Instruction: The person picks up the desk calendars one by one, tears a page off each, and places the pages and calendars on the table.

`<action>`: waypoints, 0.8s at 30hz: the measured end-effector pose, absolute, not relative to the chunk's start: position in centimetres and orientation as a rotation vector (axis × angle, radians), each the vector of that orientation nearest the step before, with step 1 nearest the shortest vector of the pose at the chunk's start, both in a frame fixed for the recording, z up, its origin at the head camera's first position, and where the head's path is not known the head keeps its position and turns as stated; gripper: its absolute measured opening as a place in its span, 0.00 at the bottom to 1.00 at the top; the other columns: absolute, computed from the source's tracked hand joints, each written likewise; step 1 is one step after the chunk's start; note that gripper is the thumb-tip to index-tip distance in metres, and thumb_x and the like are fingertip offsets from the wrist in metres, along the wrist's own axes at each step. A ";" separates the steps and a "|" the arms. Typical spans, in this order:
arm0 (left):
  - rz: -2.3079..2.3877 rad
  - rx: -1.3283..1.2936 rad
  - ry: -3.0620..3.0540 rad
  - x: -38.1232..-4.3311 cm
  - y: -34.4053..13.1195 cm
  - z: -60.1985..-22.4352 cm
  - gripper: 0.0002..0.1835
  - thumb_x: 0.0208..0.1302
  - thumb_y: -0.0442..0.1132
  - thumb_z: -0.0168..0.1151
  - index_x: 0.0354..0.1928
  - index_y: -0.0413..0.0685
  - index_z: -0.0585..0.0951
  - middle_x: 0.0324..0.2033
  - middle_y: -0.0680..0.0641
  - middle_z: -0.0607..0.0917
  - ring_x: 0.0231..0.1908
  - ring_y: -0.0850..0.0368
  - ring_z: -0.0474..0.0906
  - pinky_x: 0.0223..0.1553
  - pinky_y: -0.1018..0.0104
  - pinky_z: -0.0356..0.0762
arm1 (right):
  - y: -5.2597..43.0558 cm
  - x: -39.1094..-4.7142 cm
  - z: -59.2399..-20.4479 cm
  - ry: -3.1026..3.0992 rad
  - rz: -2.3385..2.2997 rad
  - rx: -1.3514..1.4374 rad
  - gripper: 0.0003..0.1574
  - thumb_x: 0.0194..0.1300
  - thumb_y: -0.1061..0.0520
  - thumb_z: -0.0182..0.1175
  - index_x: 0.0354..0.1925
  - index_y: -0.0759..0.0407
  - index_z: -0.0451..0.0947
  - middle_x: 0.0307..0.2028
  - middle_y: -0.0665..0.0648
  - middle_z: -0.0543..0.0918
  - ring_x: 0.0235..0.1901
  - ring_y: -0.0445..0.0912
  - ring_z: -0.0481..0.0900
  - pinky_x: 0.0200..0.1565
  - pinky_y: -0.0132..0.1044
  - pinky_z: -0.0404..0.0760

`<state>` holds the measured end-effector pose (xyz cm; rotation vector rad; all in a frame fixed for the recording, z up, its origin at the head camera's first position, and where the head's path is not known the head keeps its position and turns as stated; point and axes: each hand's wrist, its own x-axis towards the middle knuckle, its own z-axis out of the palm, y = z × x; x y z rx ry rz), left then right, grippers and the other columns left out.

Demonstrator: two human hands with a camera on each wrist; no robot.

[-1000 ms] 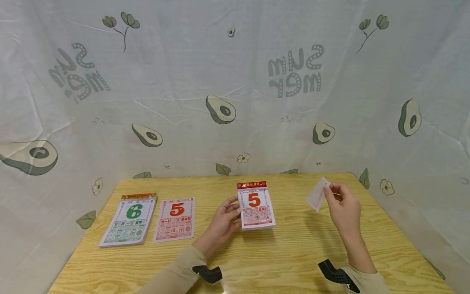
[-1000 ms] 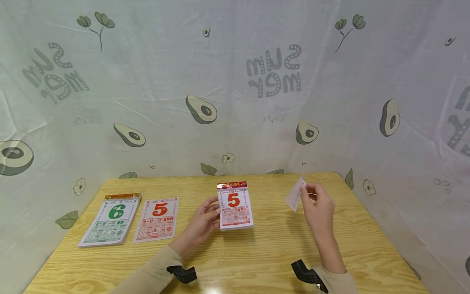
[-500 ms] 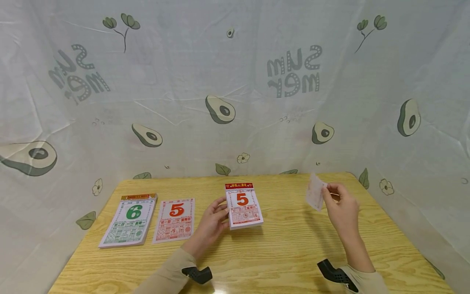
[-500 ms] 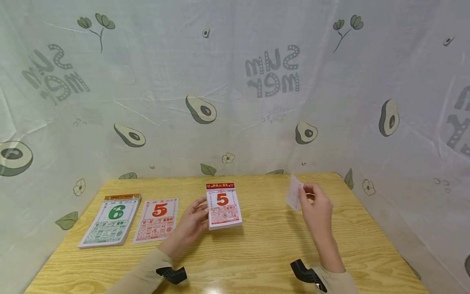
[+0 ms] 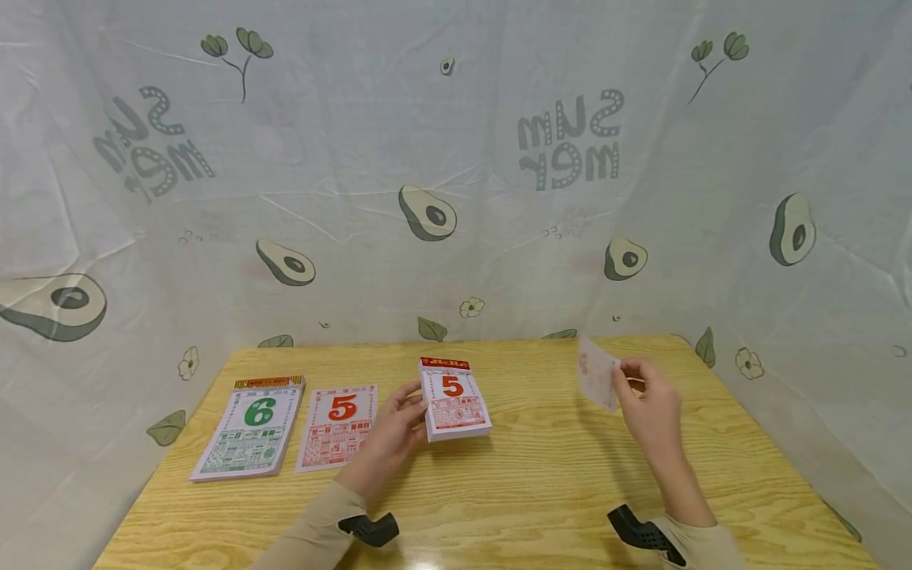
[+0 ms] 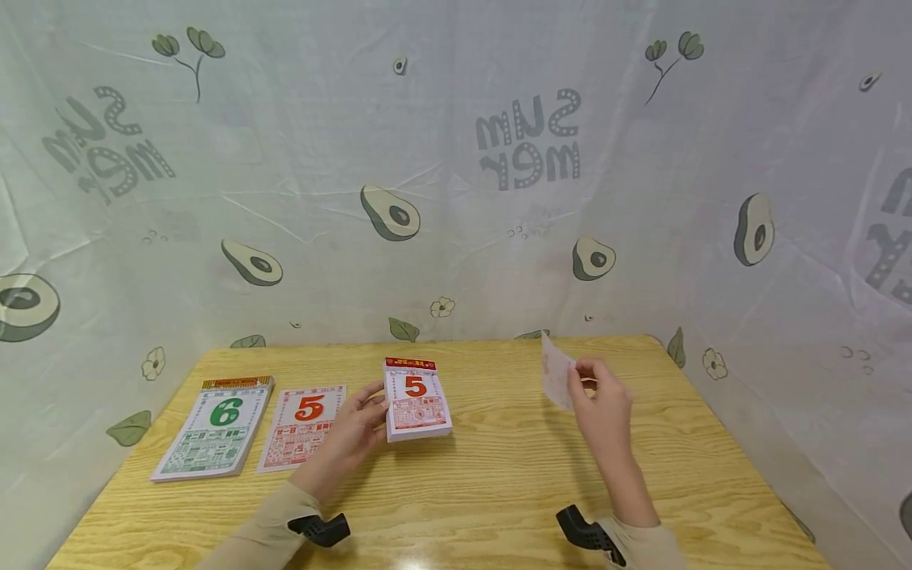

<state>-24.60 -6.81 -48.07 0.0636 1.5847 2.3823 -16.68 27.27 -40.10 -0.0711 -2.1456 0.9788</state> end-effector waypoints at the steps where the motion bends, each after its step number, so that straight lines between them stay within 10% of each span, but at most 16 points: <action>1: 2.379 0.063 1.602 -24.7 -6.9 -48.1 0.25 0.71 0.30 0.50 0.69 0.41 0.63 0.48 0.48 0.77 0.43 0.59 0.80 0.40 0.65 0.80 | 27.2 -16.8 -40.2 -2.151 0.975 -0.069 0.07 0.65 0.64 0.61 0.39 0.69 0.80 0.34 0.67 0.85 0.32 0.15 0.67 0.36 0.08 0.67; 13: 2.291 -0.022 1.707 -25.8 -8.3 -48.1 0.24 0.72 0.31 0.50 0.68 0.42 0.64 0.53 0.42 0.76 0.42 0.57 0.80 0.39 0.64 0.81 | 26.1 -17.7 -41.8 -2.207 0.956 0.008 0.05 0.64 0.65 0.61 0.38 0.69 0.80 0.33 0.64 0.85 0.33 0.20 0.70 0.34 0.10 0.69; 24: 2.225 -0.028 1.755 -26.4 -9.1 -48.3 0.24 0.72 0.32 0.50 0.68 0.42 0.65 0.53 0.40 0.76 0.42 0.55 0.82 0.40 0.61 0.82 | 25.3 -18.5 -43.3 -2.285 0.923 0.032 0.04 0.64 0.64 0.62 0.37 0.66 0.80 0.33 0.61 0.85 0.33 0.51 0.82 0.34 0.19 0.76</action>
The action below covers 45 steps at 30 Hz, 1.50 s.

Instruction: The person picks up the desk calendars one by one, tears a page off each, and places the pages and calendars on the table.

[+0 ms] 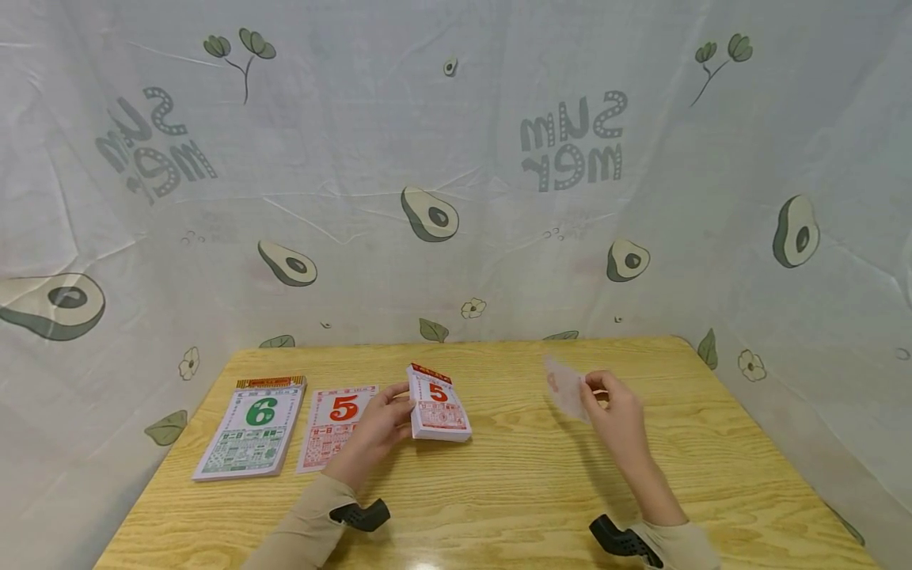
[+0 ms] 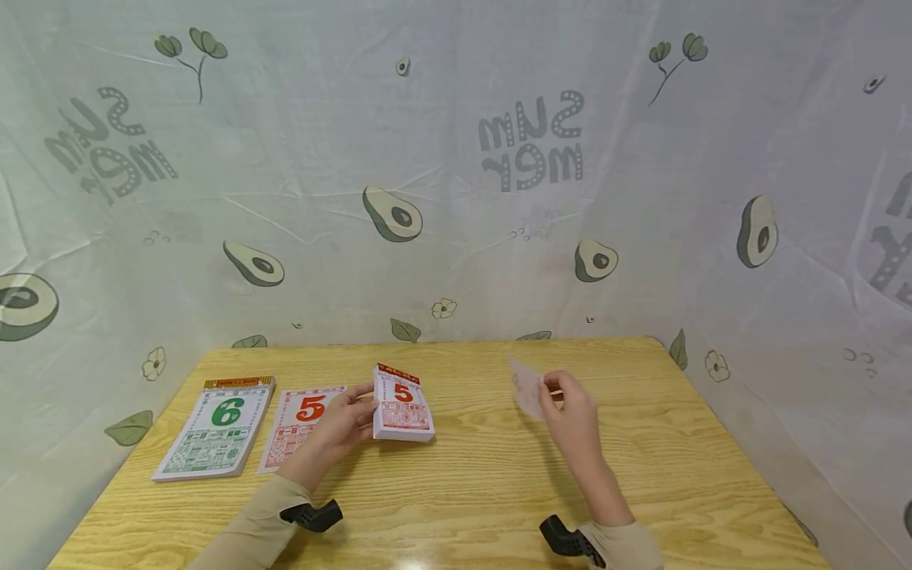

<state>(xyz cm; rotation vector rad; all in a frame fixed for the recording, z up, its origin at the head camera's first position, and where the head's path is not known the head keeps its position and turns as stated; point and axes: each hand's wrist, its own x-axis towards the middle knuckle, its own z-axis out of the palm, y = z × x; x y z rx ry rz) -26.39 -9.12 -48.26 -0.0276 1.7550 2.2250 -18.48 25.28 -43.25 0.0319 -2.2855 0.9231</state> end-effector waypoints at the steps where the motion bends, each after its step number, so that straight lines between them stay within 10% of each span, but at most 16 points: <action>1: 2.222 -0.034 1.754 -26.4 -9.2 -48.3 0.24 0.72 0.32 0.51 0.68 0.43 0.65 0.53 0.40 0.77 0.42 0.54 0.82 0.40 0.60 0.82 | 25.2 -18.5 -43.4 -2.294 0.922 0.033 0.04 0.64 0.64 0.61 0.37 0.66 0.80 0.33 0.61 0.85 0.33 0.51 0.82 0.34 0.22 0.77; 19: 2.121 0.008 1.774 -27.0 -10.3 -48.4 0.27 0.70 0.33 0.54 0.70 0.46 0.64 0.55 0.37 0.77 0.44 0.51 0.83 0.43 0.55 0.83 | 23.4 -18.9 -45.1 -2.338 0.879 0.177 0.02 0.62 0.67 0.63 0.36 0.66 0.80 0.32 0.61 0.86 0.31 0.52 0.84 0.33 0.42 0.84; 45: 1.927 0.077 1.708 -27.9 -13.2 -47.3 0.26 0.73 0.38 0.51 0.69 0.36 0.63 0.55 0.37 0.80 0.45 0.51 0.83 0.48 0.52 0.82 | 20.7 -18.7 -46.9 -2.466 0.896 0.322 0.03 0.63 0.62 0.65 0.33 0.62 0.81 0.32 0.54 0.85 0.33 0.47 0.83 0.32 0.34 0.83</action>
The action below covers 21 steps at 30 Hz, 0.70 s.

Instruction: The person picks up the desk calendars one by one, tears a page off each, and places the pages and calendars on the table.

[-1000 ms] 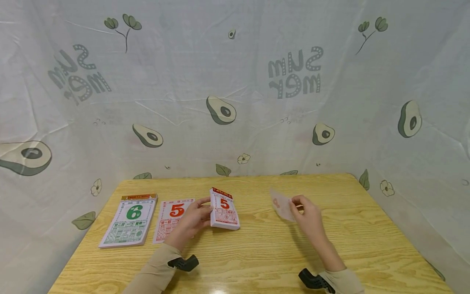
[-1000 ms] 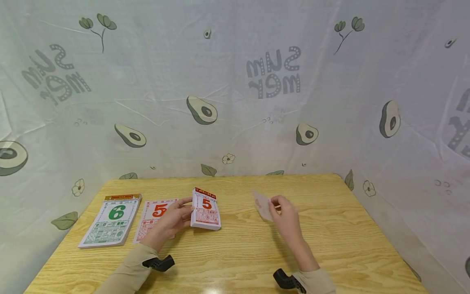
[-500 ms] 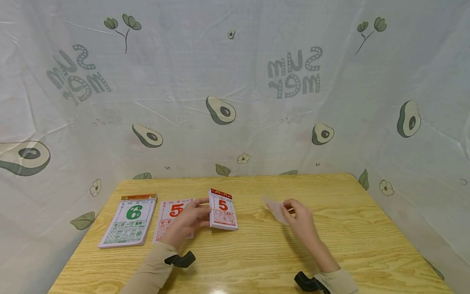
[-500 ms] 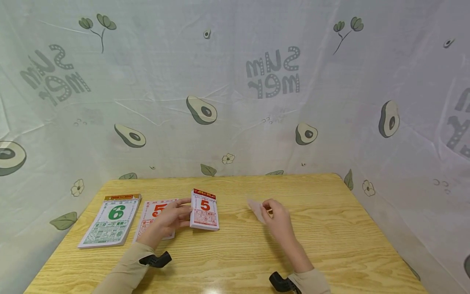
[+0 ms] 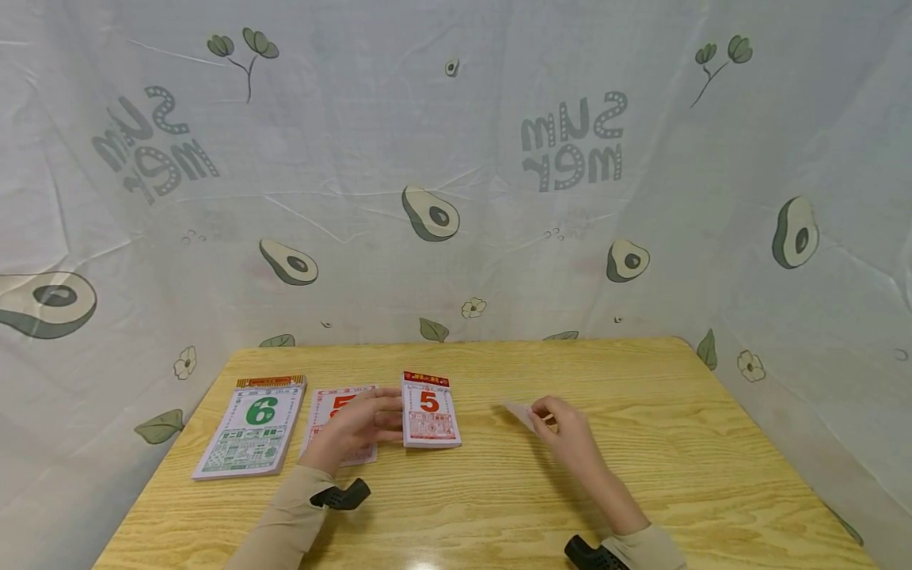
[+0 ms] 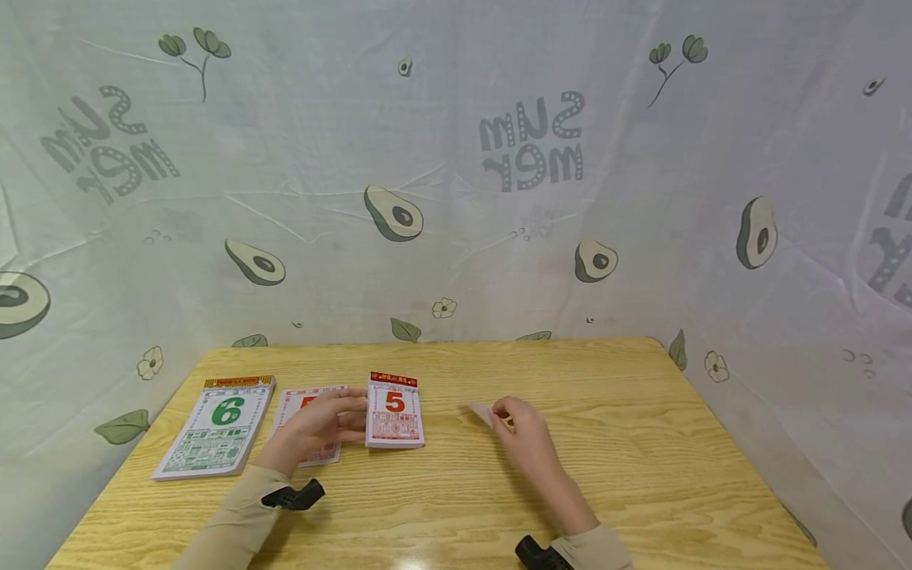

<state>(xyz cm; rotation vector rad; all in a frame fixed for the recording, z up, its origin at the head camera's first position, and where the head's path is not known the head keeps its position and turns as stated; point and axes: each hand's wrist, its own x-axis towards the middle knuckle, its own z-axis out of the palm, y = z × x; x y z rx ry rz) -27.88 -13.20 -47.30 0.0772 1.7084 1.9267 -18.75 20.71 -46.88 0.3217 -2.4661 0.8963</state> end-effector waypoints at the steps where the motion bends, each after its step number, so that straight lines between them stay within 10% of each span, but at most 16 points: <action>1: 1.921 0.075 1.716 -27.9 -13.3 -47.3 0.26 0.73 0.38 0.51 0.68 0.35 0.63 0.55 0.36 0.80 0.45 0.51 0.83 0.48 0.51 0.82 | 20.6 -18.7 -46.9 -2.477 0.899 0.322 0.02 0.63 0.62 0.65 0.33 0.61 0.81 0.32 0.54 0.85 0.33 0.47 0.83 0.33 0.35 0.83; 21: 1.715 0.182 1.901 -28.0 -15.1 -46.8 0.29 0.75 0.43 0.50 0.69 0.33 0.62 0.60 0.31 0.73 0.45 0.50 0.82 0.47 0.55 0.83 | 19.0 -18.2 -47.6 -2.711 0.811 0.489 0.03 0.62 0.56 0.66 0.32 0.54 0.82 0.32 0.47 0.84 0.30 0.35 0.71 0.32 0.27 0.72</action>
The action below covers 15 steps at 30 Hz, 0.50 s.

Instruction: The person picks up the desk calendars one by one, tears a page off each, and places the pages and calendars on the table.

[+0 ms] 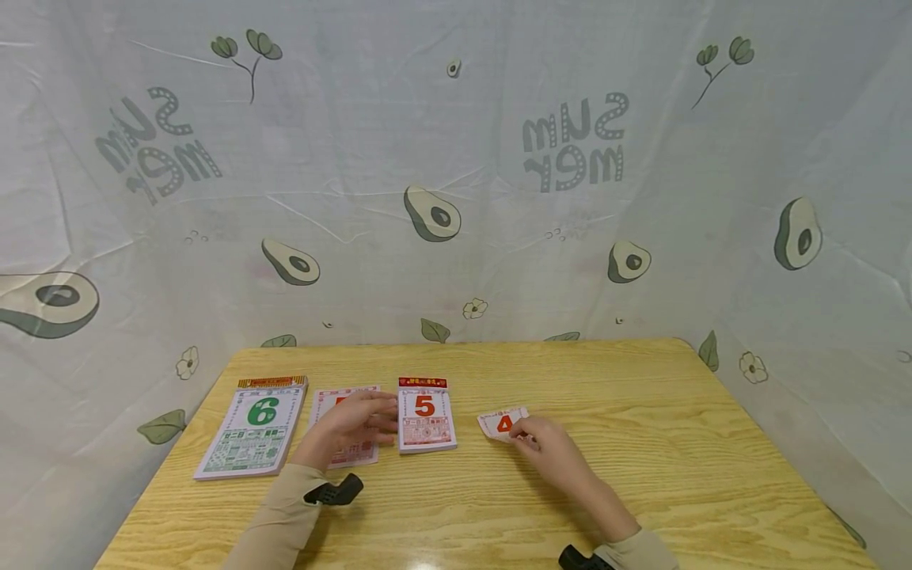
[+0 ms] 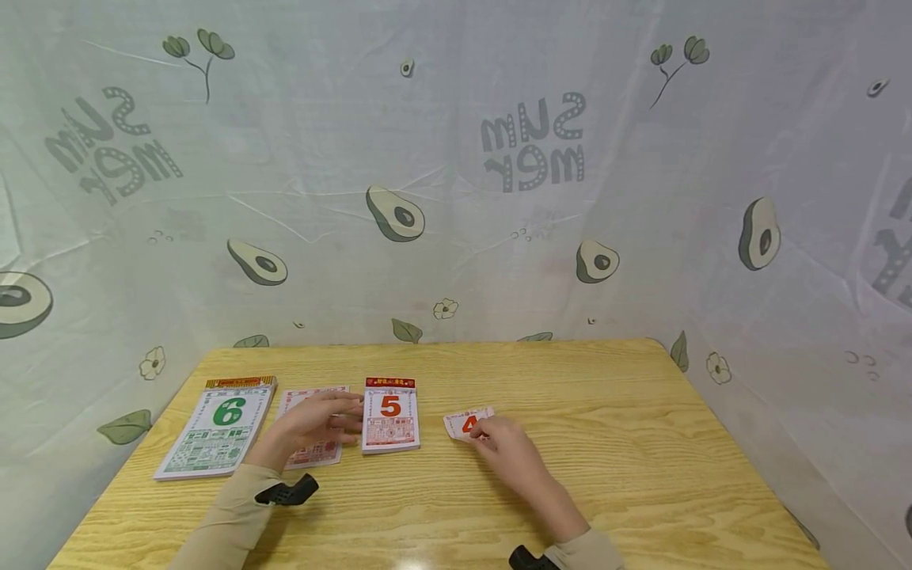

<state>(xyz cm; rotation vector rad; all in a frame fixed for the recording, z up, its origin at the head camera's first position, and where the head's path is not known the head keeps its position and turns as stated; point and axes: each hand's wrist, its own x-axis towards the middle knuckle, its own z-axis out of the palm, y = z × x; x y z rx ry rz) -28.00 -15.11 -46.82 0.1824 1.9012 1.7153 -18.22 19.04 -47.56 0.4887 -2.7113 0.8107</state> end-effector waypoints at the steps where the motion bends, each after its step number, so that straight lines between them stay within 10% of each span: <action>1: 1.707 0.181 1.913 -28.0 -15.2 -46.7 0.29 0.75 0.44 0.50 0.69 0.33 0.62 0.61 0.30 0.73 0.46 0.49 0.82 0.46 0.55 0.83 | 19.0 -18.2 -47.6 -2.726 0.801 0.489 0.03 0.62 0.56 0.66 0.32 0.53 0.81 0.33 0.47 0.84 0.30 0.35 0.70 0.32 0.28 0.72; 15: 1.661 0.208 1.966 -28.1 -16.0 -46.1 0.29 0.75 0.43 0.49 0.71 0.35 0.59 0.63 0.29 0.72 0.51 0.44 0.82 0.47 0.54 0.83 | 18.7 -18.2 -48.3 -2.794 0.826 0.683 0.03 0.62 0.58 0.65 0.31 0.51 0.81 0.30 0.45 0.80 0.30 0.35 0.69 0.33 0.29 0.71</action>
